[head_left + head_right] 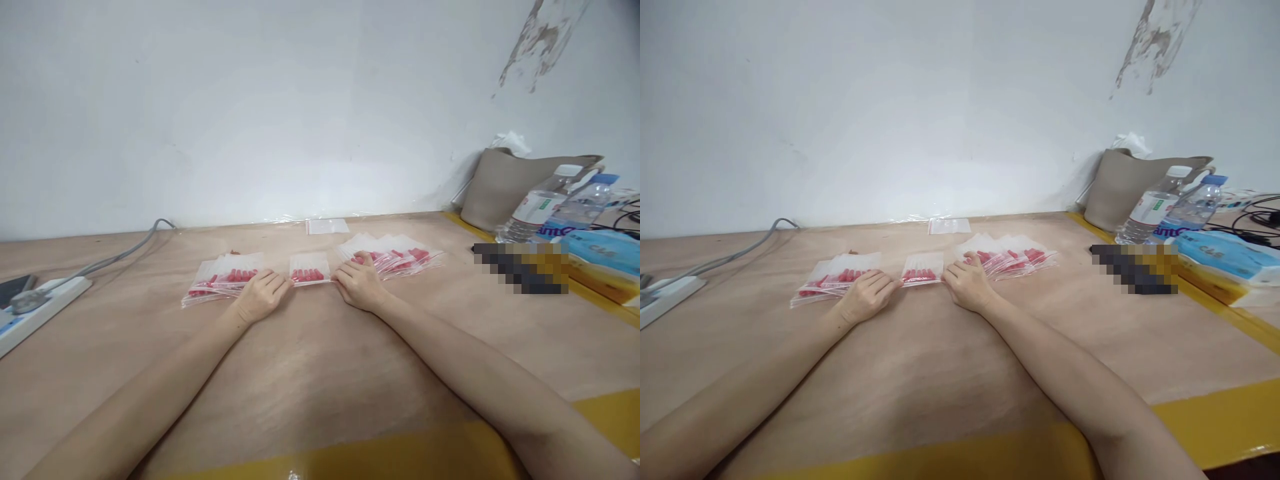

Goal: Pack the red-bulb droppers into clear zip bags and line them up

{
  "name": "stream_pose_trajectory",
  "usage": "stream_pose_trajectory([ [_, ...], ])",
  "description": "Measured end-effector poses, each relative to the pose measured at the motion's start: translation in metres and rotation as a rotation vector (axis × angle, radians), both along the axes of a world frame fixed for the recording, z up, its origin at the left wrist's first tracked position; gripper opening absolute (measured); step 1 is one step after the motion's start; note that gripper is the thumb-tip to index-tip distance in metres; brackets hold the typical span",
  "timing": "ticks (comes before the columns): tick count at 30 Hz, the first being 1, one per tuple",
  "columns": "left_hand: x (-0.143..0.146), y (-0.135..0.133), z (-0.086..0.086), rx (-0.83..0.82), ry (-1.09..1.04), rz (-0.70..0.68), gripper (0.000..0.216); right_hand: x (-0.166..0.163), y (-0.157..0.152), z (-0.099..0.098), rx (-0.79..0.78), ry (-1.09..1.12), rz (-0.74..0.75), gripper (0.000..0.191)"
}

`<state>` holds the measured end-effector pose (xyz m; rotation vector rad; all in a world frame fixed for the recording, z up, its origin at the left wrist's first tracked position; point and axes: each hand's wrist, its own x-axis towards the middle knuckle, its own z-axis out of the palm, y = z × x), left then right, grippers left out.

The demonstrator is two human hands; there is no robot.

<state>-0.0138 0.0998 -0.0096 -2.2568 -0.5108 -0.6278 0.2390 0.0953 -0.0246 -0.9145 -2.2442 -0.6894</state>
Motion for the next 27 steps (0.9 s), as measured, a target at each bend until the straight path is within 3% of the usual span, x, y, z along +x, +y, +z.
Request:
stream_pose_trajectory([
  [7,0.000,-0.002,-0.003,-0.111,-0.071,0.063,0.019,0.002,0.001,-0.001,-0.068,0.025,0.025,0.024],
  [13,0.011,-0.002,-0.006,-0.424,-0.169,0.092,0.033,0.000,-0.001,0.000,-0.189,0.021,0.144,0.021],
  [16,0.011,0.002,-0.007,-0.311,-0.139,0.064,0.020,0.003,-0.004,0.004,-0.214,0.022,0.074,0.026],
  [21,-0.003,0.004,0.001,-0.180,-0.280,0.141,0.017,0.020,-0.004,0.007,-0.213,0.077,-0.289,0.031],
  [27,-0.028,0.009,0.017,-0.054,-0.586,0.293,0.017,0.028,0.002,0.003,-0.347,-0.006,-0.281,0.031],
])
